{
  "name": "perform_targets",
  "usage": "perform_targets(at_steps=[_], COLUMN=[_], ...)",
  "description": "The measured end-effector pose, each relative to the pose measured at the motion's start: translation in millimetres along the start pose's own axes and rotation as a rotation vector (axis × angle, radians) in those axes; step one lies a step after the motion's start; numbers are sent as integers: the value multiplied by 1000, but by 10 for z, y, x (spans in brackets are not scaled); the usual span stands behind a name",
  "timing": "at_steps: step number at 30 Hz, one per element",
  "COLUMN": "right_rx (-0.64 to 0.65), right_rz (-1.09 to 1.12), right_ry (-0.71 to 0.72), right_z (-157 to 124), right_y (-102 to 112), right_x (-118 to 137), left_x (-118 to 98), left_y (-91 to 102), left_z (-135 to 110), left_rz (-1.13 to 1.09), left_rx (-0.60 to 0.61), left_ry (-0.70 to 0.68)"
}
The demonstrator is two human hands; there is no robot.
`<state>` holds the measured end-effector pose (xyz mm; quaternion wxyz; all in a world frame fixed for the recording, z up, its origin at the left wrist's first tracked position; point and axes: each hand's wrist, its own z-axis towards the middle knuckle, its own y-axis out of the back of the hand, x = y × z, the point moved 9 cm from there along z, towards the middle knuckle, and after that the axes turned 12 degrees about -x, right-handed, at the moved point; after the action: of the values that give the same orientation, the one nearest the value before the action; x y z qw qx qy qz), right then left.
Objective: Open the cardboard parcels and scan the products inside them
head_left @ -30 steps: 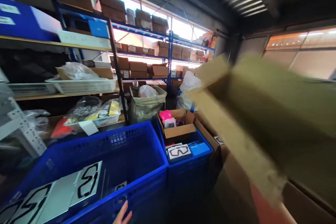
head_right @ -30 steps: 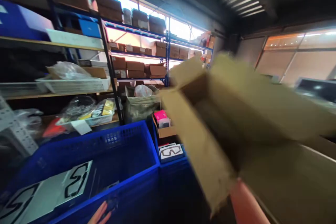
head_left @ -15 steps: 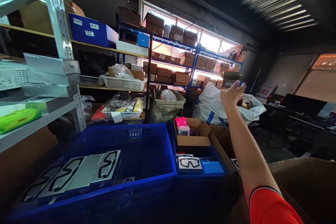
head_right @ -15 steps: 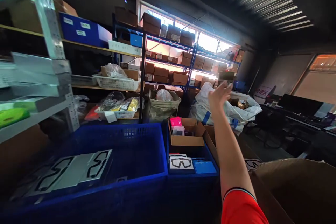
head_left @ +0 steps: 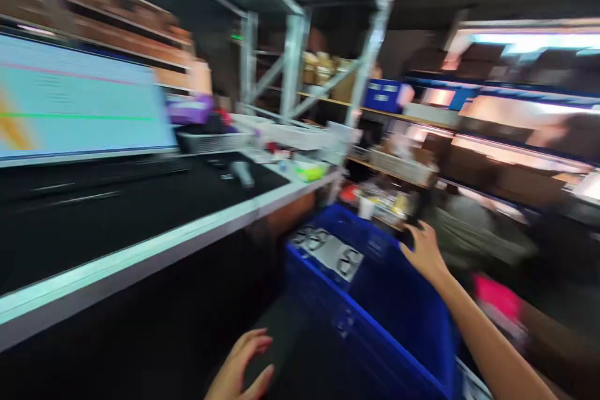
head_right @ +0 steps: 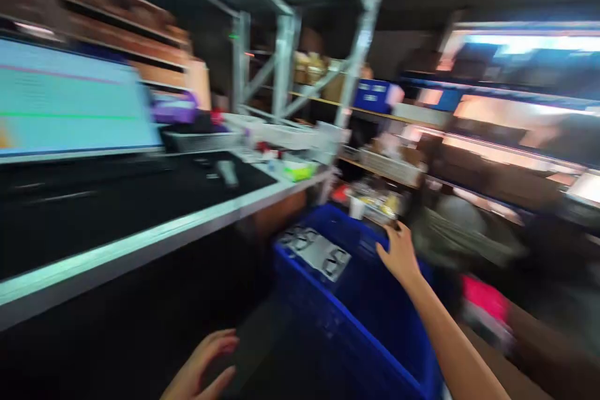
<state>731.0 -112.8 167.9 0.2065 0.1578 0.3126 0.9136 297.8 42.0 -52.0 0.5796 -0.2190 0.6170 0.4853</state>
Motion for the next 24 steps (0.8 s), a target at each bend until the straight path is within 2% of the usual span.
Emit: perform_targets(at_steps=[2,5,6,8,12,16,20,22,24], right_rx=[43,49,60,73,83,139,224,243,212], right_rz=[146,348,412,523,674,797,904,958,1018], right_ry=[134,338,411,523,619,655,683,695,692], right_z=[-46,-101,-135,-207,-349,-560,-726,-732,-666], right_y=[-642,-1501,-1715,-1986,-2165,-2239,-2278,-2309,-2365], right_x=[450,1316,1666,2374,3614,4536,5128,5282,5341], left_x=[-161,-190,-155,-59,118,160,177,204,136], left_y=[409,1082,1313,1762,2697,3775,4852,5315,5691], left_z=[-115,-322,-421,-660,-1209,-1818,-2389,-2648,-2908], left_rz=[20,54,69,104,194,372,531,571,645], left_rx=[-114,-300,-367,-494,-781,-1162,-1560,-1762,-1981], left_ry=[-2,53,74,110,148,133,159,238,303])
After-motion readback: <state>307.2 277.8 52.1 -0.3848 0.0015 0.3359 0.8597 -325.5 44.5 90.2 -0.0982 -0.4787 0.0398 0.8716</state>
